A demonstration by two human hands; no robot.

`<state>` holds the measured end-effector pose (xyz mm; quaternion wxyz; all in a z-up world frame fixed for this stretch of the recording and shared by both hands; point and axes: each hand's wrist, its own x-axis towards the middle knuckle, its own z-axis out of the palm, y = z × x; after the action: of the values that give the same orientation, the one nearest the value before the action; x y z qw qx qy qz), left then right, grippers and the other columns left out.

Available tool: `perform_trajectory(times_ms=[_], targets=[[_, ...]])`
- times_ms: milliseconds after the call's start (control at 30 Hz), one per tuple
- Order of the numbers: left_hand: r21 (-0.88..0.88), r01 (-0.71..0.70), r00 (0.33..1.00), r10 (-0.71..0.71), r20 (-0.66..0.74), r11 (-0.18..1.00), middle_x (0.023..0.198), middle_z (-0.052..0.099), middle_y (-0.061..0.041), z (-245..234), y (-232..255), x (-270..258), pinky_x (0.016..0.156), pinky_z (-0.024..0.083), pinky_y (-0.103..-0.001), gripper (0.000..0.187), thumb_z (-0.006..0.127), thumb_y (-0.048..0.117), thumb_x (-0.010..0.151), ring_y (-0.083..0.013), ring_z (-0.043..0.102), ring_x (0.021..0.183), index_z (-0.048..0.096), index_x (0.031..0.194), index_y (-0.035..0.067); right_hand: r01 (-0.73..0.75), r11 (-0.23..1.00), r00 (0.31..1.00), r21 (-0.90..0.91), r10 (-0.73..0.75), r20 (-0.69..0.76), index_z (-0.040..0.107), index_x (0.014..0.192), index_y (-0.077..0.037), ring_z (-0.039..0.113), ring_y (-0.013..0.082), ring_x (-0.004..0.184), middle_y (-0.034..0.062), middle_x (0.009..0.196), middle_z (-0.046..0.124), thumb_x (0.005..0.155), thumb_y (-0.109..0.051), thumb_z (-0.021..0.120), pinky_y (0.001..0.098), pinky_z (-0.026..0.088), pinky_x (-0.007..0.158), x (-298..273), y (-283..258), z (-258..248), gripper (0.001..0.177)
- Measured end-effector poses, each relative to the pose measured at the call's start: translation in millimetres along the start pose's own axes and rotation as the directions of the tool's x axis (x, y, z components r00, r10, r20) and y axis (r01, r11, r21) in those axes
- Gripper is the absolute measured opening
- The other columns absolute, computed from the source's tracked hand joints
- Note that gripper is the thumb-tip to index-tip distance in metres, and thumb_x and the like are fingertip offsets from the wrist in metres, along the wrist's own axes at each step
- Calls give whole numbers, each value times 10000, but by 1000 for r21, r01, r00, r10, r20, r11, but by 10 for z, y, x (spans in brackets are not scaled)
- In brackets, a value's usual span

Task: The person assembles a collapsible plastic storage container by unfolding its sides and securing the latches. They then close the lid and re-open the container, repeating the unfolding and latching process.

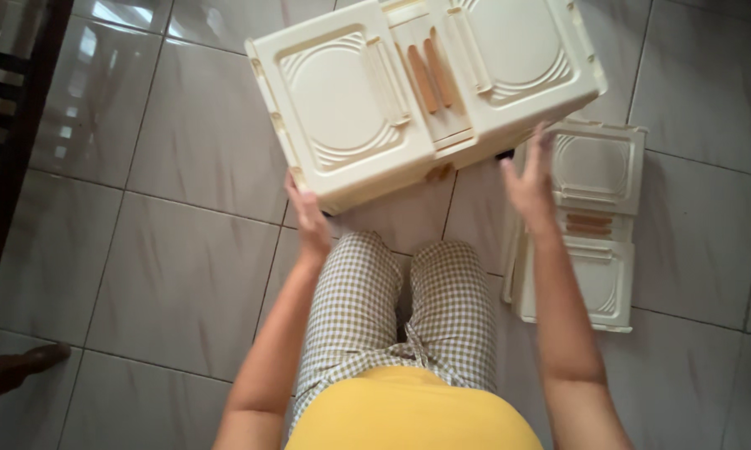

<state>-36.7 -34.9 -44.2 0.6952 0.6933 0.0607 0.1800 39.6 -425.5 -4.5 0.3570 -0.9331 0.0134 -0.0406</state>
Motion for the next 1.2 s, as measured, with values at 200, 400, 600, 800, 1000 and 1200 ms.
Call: perform_trajectory(times_ms=[200,400,600,800,1000,1200], targets=[[60,86,992,-91,92,995,1676,132,-297,530,-10,-392,1290,142,-420,683,336,284,1094,-390,158,1584,62,1593,-93,-35,967,992,252,4,123,130,1668,-85,350,398,1524,286,1650,317,1056,-336,590,470,297,1242,-616,-213,606,805],[82,133,990,-137,41,988,1595,182,-282,790,-216,-646,1259,123,-458,673,443,237,1041,-365,182,1511,131,1532,-101,-253,767,966,589,166,199,91,1661,-92,552,308,1268,186,1651,364,1039,-367,556,375,492,989,-859,-370,897,824],[-126,170,959,-193,-207,977,1585,245,-237,345,-523,413,1265,148,-431,686,387,457,1104,-327,207,1512,232,1520,-67,-359,614,932,703,194,306,1,1653,-119,466,244,1375,96,1700,179,1019,-374,581,377,568,923,-892,-523,967,896],[-121,236,972,-234,29,964,1586,372,-98,-60,-477,1712,1159,260,-415,634,447,454,1054,-235,338,1455,303,1574,120,-367,591,925,718,151,348,-150,1612,-154,419,266,1430,59,1692,65,1000,-361,581,397,572,926,-923,-881,953,975],[-245,124,974,-72,213,961,1291,590,-44,-35,-571,1888,1117,419,-322,371,581,236,1047,-148,545,1207,500,1365,62,-349,655,933,670,180,310,-195,1617,-117,535,272,1346,193,1567,407,1019,-352,558,337,539,929,-910,-1100,994,990],[-194,79,986,-48,160,978,1171,564,-32,-122,-582,1665,1051,453,-306,310,600,211,1043,-131,552,1112,499,1285,47,-182,761,981,622,93,172,-179,1620,-35,467,289,1439,225,1621,358,1087,-349,515,354,402,1164,-966,-1034,1033,931]])
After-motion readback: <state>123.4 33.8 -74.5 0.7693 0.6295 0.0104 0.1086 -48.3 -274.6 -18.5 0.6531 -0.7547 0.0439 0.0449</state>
